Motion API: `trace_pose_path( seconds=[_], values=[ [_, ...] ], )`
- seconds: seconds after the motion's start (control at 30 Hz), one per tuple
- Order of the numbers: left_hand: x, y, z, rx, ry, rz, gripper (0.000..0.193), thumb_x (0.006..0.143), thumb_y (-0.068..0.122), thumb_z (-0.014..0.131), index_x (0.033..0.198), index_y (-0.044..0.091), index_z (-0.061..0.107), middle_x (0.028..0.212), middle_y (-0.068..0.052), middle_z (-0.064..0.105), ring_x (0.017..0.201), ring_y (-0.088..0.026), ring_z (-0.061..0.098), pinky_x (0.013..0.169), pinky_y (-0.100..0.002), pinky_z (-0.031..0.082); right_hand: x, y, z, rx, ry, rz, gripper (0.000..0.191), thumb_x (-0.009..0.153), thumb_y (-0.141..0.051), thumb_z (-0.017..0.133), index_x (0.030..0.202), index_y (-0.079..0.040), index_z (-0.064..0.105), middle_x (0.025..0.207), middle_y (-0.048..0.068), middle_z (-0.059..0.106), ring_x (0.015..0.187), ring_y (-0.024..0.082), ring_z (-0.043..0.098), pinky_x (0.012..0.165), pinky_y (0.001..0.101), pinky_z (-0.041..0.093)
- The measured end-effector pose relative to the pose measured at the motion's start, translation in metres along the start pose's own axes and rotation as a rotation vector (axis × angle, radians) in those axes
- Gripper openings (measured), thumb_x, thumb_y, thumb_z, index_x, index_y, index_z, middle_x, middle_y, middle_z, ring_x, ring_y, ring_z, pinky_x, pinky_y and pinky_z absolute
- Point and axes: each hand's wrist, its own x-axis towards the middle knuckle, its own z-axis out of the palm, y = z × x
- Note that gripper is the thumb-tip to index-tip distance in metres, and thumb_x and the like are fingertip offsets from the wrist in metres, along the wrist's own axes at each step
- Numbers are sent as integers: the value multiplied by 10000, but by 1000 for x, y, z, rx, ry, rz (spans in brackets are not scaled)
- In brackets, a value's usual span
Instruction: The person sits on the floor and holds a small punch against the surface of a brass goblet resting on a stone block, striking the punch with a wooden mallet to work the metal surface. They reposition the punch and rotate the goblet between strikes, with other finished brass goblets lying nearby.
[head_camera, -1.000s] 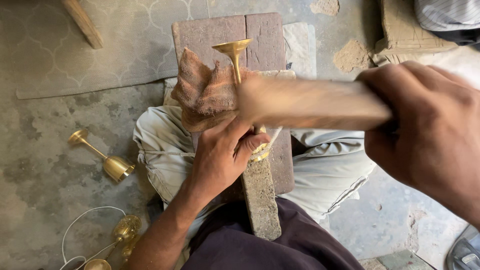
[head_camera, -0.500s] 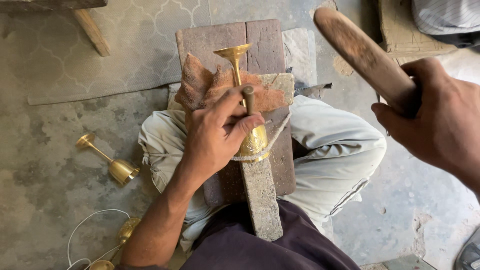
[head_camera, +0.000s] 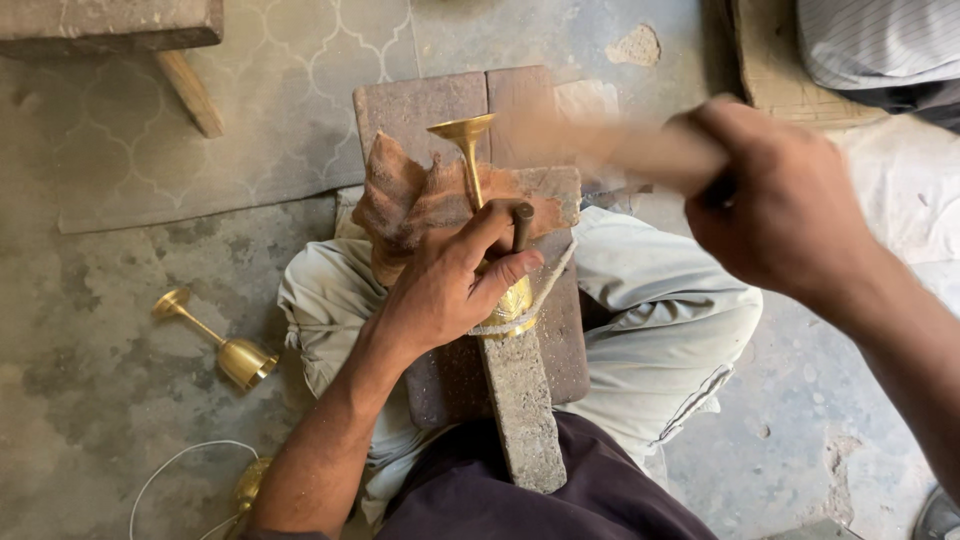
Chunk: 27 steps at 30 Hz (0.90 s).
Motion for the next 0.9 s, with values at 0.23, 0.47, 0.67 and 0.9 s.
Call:
trace_pose_path(
  seconds=[0.23,0.47,0.67,0.9],
  values=[
    [3,3,-3,-40,5,-15,266,1001,218,714,1099,30,552,731,-55,647,606,-169,639,543,-355,472,9,-9,-10,302,41,122,318,817,-105,710,1123,-96,623,979,73,735,869,257,724,755,403,577],
    [0,-5,-3,-57,13,8,259,1027,228,712,1032,45,528,743,-53,660,618,-162,657,549,-350,475,2,-4,-10,297,40,120,403,797,-58,686,1187,-26,592,990,107,722,865,251,719,763,426,578],
    [-2,-9,-6,-73,12,-12,266,1023,242,706,1049,51,523,727,-52,646,617,-151,655,545,-339,488,0,-4,-16,167,-20,155,418,786,-100,740,1186,-78,623,988,66,734,787,222,722,714,402,596],
    [-1,-10,-9,-142,-1,-19,288,1017,238,684,1162,41,533,734,-46,650,615,-139,638,545,-330,494,-1,-2,-18,-153,38,-28,459,780,-29,722,1234,-17,659,989,151,712,828,290,698,733,447,579]
  ],
)
